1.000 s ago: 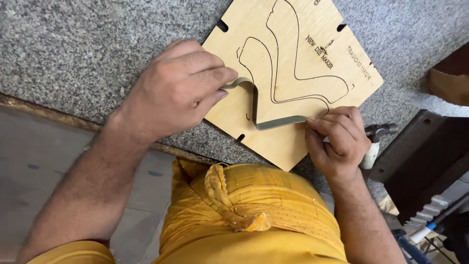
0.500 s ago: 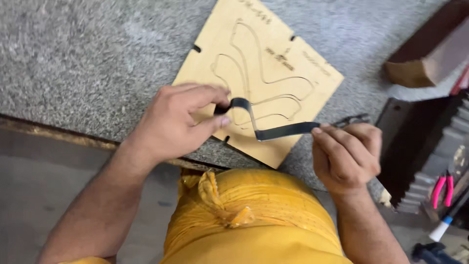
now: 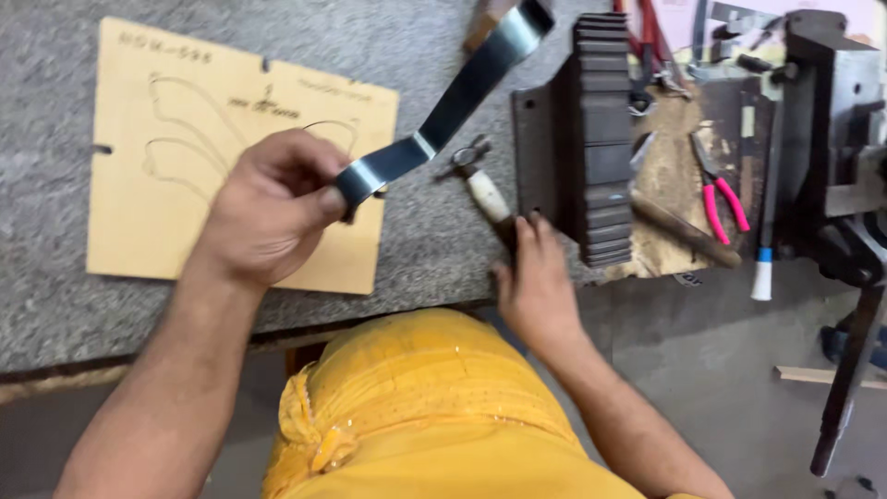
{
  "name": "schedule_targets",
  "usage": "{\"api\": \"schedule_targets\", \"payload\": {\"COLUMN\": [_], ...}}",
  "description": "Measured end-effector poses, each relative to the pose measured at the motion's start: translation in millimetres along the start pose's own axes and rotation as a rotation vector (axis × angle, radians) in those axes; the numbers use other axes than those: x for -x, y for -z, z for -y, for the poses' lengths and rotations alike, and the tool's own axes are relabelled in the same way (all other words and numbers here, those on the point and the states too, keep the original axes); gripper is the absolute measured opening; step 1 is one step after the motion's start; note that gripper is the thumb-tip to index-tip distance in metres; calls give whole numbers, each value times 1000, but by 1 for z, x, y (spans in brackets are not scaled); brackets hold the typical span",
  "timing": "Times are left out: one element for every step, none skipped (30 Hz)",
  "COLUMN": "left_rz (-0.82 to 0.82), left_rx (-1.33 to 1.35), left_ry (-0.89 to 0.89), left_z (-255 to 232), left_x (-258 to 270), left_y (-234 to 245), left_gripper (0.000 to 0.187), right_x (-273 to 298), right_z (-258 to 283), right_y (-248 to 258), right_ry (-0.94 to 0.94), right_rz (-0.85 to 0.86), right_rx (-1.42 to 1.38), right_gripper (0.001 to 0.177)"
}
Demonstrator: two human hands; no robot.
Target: The person bends a flat metal strip into a curved shape using a manual bending machine and a wooden template. They repeatedly clamp the metal, bend it, and check the curvature against the template, using a hammer to refine the shape.
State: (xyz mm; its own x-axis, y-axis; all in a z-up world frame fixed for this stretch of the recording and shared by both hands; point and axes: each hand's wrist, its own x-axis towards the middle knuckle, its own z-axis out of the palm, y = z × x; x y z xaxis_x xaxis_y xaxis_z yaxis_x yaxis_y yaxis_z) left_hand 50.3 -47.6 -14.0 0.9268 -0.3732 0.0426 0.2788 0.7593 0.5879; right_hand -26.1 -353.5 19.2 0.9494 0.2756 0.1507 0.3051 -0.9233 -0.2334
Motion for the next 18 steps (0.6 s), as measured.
{"api": "schedule_targets", "payload": {"left_rz": [4, 45, 87, 132, 161, 186, 211, 225, 239, 244, 236, 217, 197, 136, 74, 9, -8, -23], "left_rx": [-33, -53, -73, -84, -72, -67, -63, -100, -137, -170, -190, -212, -235, -212, -188, -162, -178, -186], "left_ry": [17, 40, 62, 94, 106, 107, 109, 114, 118, 126, 141, 152, 163, 162, 160, 165, 151, 147], "left_z": [9, 21, 34, 49, 64, 77, 88, 98, 108, 119, 131, 140, 151, 160, 170, 179, 184, 194], "left_x": [-16, -32, -51, -68, -83, -99, -112, -125, -137, -143, -151, -155, -155, -158, -158, -156, -157, -155], "left_y": [-6, -12, -17, -23, -29, -34, -39, -42, -45, -46, -47, -47, -46, -47, -49, -51, -50, -53], "left_gripper": [17, 15, 14, 13, 13, 14, 15, 14, 14, 14, 13, 13, 13, 15, 17, 18, 18, 17], "right_x": [3, 8, 11, 16, 20, 20, 22, 22, 25, 35, 48, 63, 80, 94, 108, 119, 124, 131], "right_z": [-7, -13, -18, -21, -23, -27, -30, -34, -37, -41, -49, -59, -68, -76, -81, -85, -90, -92], "right_y": [-10, -18, -25, -30, -32, -31, -25, -17, -7, 7, 26, 46, 65, 80, 94, 101, 102, 109], "right_ry": [-19, -45, -72, -156, -241, -314, -301, -278, -254, -266, -276, -197, -117, -99, -80, -240, -404, -448], "right_rz": [0, 10, 21, 98, 174, 244, 239, 229, 219, 323, 427, 446, 463, 396, 330, 255, 177, 158], "right_rx": [12, 25, 37, 13, -13, -45, -107, -172, -236, -369, -502, -645, -787, -761, -734, -901, -1063, -955], "right_gripper": [62, 63, 64, 57, 50, 43, 43, 43, 44, 42, 40, 39, 37, 37, 37, 39, 41, 41]}}
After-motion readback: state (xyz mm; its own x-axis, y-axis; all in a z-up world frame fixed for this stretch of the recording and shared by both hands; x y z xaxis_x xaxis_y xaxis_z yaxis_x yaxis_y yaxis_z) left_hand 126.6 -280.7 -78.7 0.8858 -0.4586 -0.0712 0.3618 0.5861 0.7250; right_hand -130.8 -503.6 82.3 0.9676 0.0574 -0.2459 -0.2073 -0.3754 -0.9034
